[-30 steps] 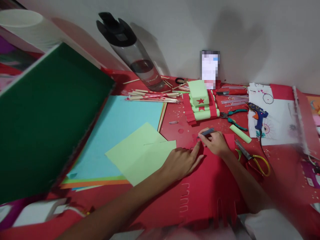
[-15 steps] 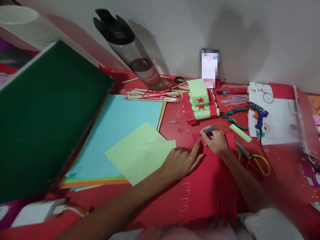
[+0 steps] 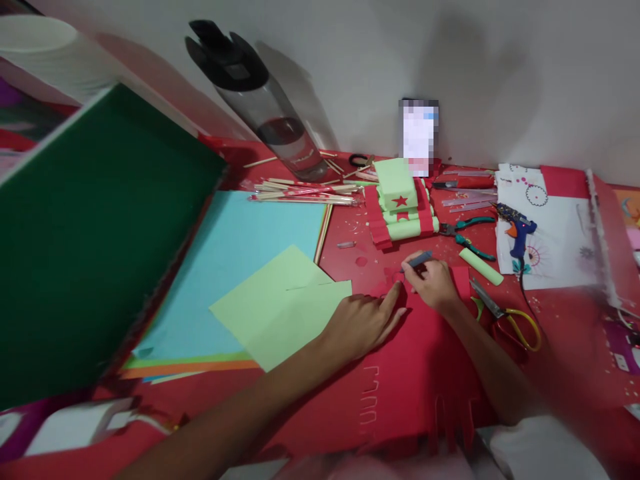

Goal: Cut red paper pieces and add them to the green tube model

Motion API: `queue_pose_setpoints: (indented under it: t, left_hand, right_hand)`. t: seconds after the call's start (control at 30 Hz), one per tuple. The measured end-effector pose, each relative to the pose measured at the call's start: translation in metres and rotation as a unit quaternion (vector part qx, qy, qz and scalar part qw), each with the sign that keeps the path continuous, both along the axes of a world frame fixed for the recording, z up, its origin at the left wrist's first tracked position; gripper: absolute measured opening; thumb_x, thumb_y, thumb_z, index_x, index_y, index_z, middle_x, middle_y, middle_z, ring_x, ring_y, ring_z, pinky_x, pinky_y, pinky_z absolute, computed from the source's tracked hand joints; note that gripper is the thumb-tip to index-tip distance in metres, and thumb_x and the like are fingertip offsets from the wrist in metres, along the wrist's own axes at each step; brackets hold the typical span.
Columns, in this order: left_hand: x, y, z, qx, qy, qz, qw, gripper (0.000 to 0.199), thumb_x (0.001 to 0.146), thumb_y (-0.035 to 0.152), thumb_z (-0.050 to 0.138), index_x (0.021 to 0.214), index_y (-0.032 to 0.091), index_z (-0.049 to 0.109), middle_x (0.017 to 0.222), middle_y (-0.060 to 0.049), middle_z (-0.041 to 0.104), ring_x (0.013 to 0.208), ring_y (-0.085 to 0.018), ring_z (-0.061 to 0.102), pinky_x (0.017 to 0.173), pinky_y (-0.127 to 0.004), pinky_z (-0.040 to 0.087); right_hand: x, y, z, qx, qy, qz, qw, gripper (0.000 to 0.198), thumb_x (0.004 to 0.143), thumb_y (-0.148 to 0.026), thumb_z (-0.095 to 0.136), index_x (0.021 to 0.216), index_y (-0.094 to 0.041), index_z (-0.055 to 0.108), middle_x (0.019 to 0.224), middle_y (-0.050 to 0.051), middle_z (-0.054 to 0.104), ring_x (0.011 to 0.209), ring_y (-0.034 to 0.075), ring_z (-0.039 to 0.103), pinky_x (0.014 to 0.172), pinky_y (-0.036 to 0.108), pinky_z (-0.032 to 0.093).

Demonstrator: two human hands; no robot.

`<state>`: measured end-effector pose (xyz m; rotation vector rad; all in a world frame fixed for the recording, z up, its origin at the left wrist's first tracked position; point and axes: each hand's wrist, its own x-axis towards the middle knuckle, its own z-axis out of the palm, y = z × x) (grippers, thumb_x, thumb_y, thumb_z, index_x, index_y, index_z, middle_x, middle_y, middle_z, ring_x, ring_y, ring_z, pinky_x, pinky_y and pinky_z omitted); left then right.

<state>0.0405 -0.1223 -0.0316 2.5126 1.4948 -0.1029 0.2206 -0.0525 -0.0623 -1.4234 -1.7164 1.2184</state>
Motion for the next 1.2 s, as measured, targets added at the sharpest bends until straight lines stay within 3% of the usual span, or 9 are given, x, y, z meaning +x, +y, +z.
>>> queue_pose_setpoints:
  t: [0.1,0.27,0.43,0.63,0.93,1.07,1.2]
  left_hand:
    - [-0.0004,0.0001,-0.0001,-0.001,-0.005,0.001,1.000,0.057,0.112,0.044,0.040,0.152,0.007,0.056,0.072,-0.015,0.077,0.067,-0.030,0.078,0.061,-0.033,0.053]
    - [-0.0002,0.0005,0.0007,-0.014,-0.003,0.008,1.000,0.059,0.112,0.045,0.038,0.154,0.007,0.055,0.074,-0.016,0.078,0.068,-0.031,0.078,0.061,-0.035,0.054]
    - [0.0003,0.0013,0.0025,-0.032,-0.006,0.011,0.999,0.060,0.112,0.045,0.036,0.154,0.007,0.055,0.076,-0.017,0.078,0.071,-0.033,0.079,0.063,-0.037,0.055]
    - [-0.0002,0.0022,0.0061,-0.048,-0.010,0.016,0.999,0.058,0.112,0.044,0.038,0.154,0.008,0.055,0.076,-0.017,0.078,0.072,-0.033,0.079,0.064,-0.037,0.055]
    - [-0.0003,0.0022,0.0056,-0.052,-0.014,0.022,0.998,0.057,0.112,0.043,0.038,0.154,0.009,0.054,0.075,-0.017,0.078,0.074,-0.033,0.080,0.067,-0.036,0.056]
    - [-0.0008,0.0022,0.0053,-0.054,-0.016,0.018,0.998,0.058,0.112,0.043,0.036,0.155,0.009,0.054,0.075,-0.018,0.078,0.075,-0.034,0.080,0.067,-0.037,0.056]
    - [-0.0012,0.0030,0.0057,-0.056,-0.008,0.014,0.998,0.059,0.112,0.044,0.033,0.156,0.008,0.052,0.076,-0.017,0.078,0.075,-0.033,0.080,0.066,-0.036,0.056]
  right_hand:
    - [-0.0002,-0.0003,0.0002,-0.001,0.001,0.014,1.000,0.030,0.098,-0.050,0.062,0.095,-0.021,0.069,0.076,0.002,0.073,0.053,0.015,0.070,0.050,0.023,0.055]
    - [0.0000,-0.0003,0.0016,0.034,-0.048,-0.012,0.998,0.028,0.097,-0.047,0.062,0.089,-0.020,0.067,0.061,0.000,0.064,0.048,0.015,0.064,0.043,0.021,0.047]
    - [0.0000,-0.0001,0.0006,0.017,-0.006,0.013,1.000,0.029,0.098,-0.049,0.060,0.093,-0.021,0.068,0.070,0.001,0.069,0.050,0.015,0.067,0.049,0.023,0.053]
    - [-0.0004,0.0000,0.0062,0.039,-0.042,-0.020,0.998,0.025,0.094,-0.045,0.062,0.085,-0.021,0.064,0.059,-0.001,0.061,0.045,0.014,0.060,0.041,0.022,0.043]
    - [0.0012,0.0009,0.0029,0.036,-0.042,-0.019,0.998,0.026,0.094,-0.045,0.062,0.085,-0.021,0.064,0.057,-0.002,0.059,0.044,0.014,0.058,0.041,0.022,0.042]
    - [0.0021,0.0006,0.0009,0.024,-0.007,-0.007,1.000,0.027,0.097,-0.047,0.060,0.091,-0.021,0.065,0.062,-0.001,0.063,0.046,0.014,0.062,0.045,0.023,0.048]
    - [0.0020,0.0007,0.0012,0.033,-0.037,-0.008,0.999,0.026,0.097,-0.046,0.060,0.089,-0.021,0.065,0.058,-0.002,0.061,0.048,0.016,0.064,0.044,0.023,0.046]
